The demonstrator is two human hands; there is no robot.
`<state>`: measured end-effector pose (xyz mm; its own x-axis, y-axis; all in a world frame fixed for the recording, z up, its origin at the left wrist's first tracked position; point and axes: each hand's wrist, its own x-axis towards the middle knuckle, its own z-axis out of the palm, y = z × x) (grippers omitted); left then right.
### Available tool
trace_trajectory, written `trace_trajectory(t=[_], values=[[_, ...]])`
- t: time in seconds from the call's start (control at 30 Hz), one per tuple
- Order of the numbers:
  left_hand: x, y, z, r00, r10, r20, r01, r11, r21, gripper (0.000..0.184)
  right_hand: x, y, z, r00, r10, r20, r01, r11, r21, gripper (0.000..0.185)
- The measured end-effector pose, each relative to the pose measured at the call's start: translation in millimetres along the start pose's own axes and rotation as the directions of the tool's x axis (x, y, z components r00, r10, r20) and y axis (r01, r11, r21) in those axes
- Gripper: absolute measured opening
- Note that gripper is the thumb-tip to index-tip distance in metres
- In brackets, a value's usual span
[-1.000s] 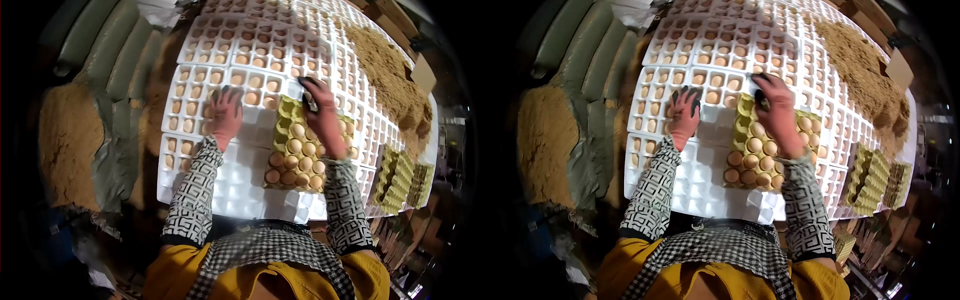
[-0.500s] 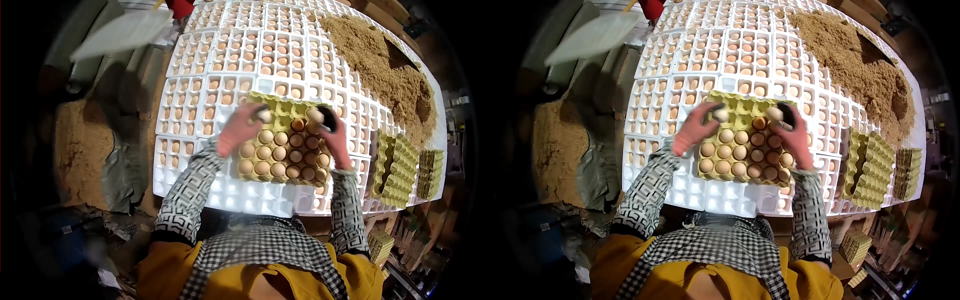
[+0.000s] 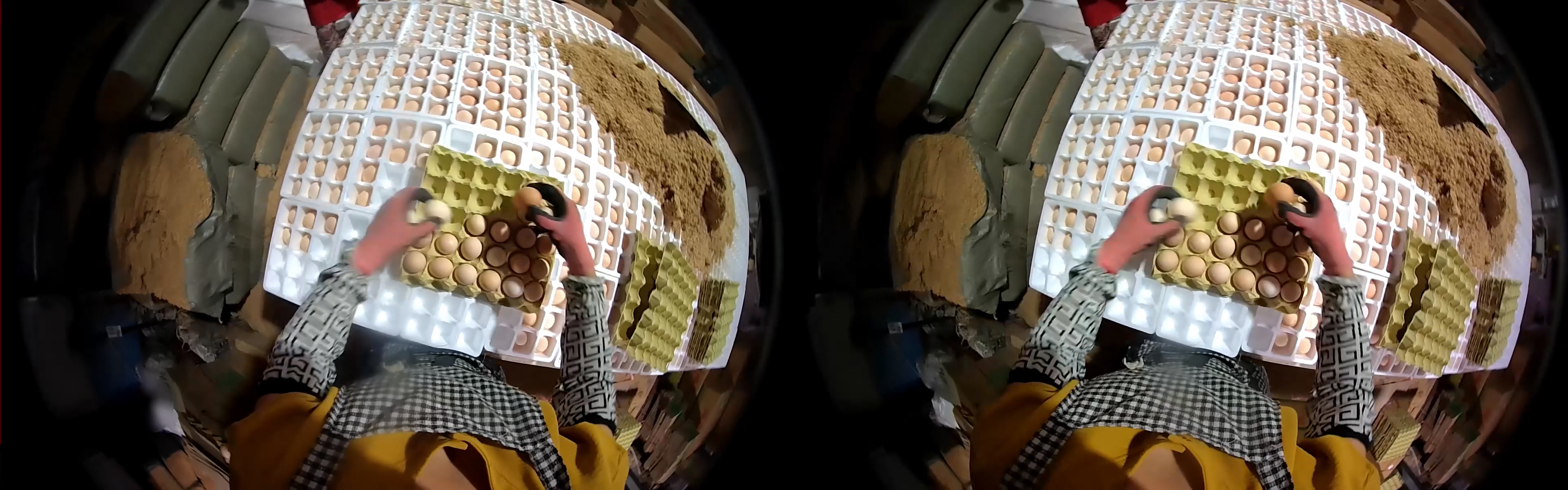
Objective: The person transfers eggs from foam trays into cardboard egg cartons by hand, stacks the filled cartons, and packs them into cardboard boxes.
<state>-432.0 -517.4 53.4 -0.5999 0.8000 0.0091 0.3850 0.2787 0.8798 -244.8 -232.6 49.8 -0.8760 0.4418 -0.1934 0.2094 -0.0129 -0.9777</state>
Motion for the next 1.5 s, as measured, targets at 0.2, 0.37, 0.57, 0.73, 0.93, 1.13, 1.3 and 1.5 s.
trace_trajectory(t=[0.2,0.37,0.57,0.73,0.93,1.13,1.3,1.5], values=[[-124.8,-63.0,-57.0,0.840,-0.526,0.134,0.414,0.462,-0.785,0.040,3.5,-31.3,76.5,0.952,-0.133,0.274,0.305,0.444,-0.843,0.037],[-151.2,-71.1,-50.1,0.843,-0.442,-0.308,0.361,0.888,-0.284,0.047,18.1,4.3,108.2,0.942,-0.095,0.323,0.324,-0.006,-0.946,0.031],[-93.7,-80.2,-66.9,0.810,-0.335,-0.481,0.296,0.942,-0.158,0.051,17.5,-40.2,102.5,0.895,-0.131,0.427,0.435,0.035,-0.900,0.023],[-88.8,-103.8,-67.5,0.873,-0.232,-0.430,0.289,0.954,0.073,0.054,44.5,-103.9,176.0,0.849,-0.321,0.419,0.524,0.417,-0.743,0.040],[-85.9,-105.6,-61.0,0.891,-0.244,-0.384,0.270,0.963,0.014,0.060,110.2,-19.8,254.4,0.779,-0.104,0.619,0.627,0.100,-0.772,0.034],[-117.3,-121.7,-69.1,0.599,-0.240,-0.764,0.190,0.969,-0.156,0.045,35.6,1.9,299.3,0.799,-0.183,0.572,0.595,0.104,-0.797,0.036],[-126.2,-115.8,-41.8,0.910,0.114,-0.399,0.025,0.945,0.327,0.045,1.9,-41.1,277.3,0.799,-0.366,0.476,0.588,0.317,-0.744,0.041],[-103.1,-95.9,-30.5,0.911,0.206,-0.358,-0.064,0.926,0.372,0.043,-28.1,-50.4,140.0,0.973,-0.221,0.071,0.176,0.502,-0.847,0.051]])
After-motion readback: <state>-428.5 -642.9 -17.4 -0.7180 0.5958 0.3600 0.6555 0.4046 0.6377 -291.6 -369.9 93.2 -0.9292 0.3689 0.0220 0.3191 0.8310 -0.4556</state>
